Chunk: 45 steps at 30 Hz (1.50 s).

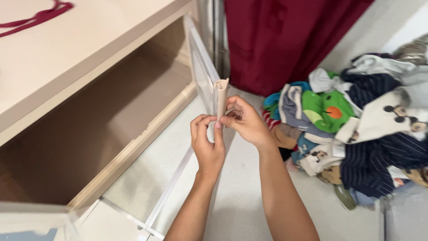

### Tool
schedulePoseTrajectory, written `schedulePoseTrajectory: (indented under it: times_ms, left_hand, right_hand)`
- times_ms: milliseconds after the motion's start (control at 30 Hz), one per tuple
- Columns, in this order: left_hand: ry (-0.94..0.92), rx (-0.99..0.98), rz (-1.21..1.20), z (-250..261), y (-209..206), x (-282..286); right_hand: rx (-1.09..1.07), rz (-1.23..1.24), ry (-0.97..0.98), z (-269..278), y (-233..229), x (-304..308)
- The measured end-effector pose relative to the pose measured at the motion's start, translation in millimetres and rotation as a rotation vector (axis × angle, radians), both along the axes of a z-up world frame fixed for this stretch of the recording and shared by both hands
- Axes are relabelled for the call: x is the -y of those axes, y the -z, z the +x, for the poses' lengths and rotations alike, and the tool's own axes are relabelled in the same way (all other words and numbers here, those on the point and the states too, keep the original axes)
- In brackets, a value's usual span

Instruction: The person opens a plastic storage drawer and removes various pieces of clothing, including shirts and pants, placing them onto a pile on the floor. The person continues to empty the drawer until it is empty, then closes the drawer.

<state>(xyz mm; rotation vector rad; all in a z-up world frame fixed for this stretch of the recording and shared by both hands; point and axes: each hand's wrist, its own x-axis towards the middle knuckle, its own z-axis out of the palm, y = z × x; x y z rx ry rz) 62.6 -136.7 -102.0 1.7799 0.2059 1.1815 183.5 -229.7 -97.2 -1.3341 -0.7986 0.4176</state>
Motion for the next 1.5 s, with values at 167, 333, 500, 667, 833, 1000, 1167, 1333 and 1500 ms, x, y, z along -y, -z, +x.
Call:
schedulePoseTrajectory:
  times_ms: [167, 333, 500, 667, 833, 1000, 1167, 1333, 1500]
  left_hand:
    - [-0.197, 0.022, -0.036, -25.3, 2.0, -35.6]
    - [-0.336, 0.028, -0.107, -39.5, 0.9, -72.1]
    - [-0.381, 0.003, -0.125, -47.1, 0.9, -106.4]
    - [-0.404, -0.063, -0.08, -49.5, 0.5, -136.9]
    - [-0.448, -0.122, -0.006, -46.3, 2.8, -158.8]
    - [-0.443, -0.08, -0.032, -43.2, 4.6, -163.7]
    - [-0.437, -0.071, -0.102, -42.7, -0.1, -164.4]
    - [-0.487, -0.124, -0.072, -40.7, -1.6, -174.9]
    - [-0.412, -0.128, -0.19, -37.8, 3.7, -184.3]
  right_hand:
    - [-0.081, 0.027, -0.057, -27.2, 5.5, -52.3]
    - [-0.065, 0.019, -0.028, -51.3, 7.4, -102.6]
    - [-0.026, 0.036, 0.006, -63.0, 10.4, -152.0]
    - [0.001, 0.073, 0.02, -68.3, 8.2, -194.6]
    - [-0.005, 0.051, 0.038, -70.5, 1.0, -216.9]
    - [-0.02, 0.024, 0.068, -67.3, 4.8, -222.8]
    - [0.029, 0.03, 0.13, -60.4, 10.1, -226.6]
    - [0.017, 0.09, 0.154, -57.1, 13.9, -231.8]
    - [0.004, 0.103, 0.191, -54.1, 20.3, -237.0]
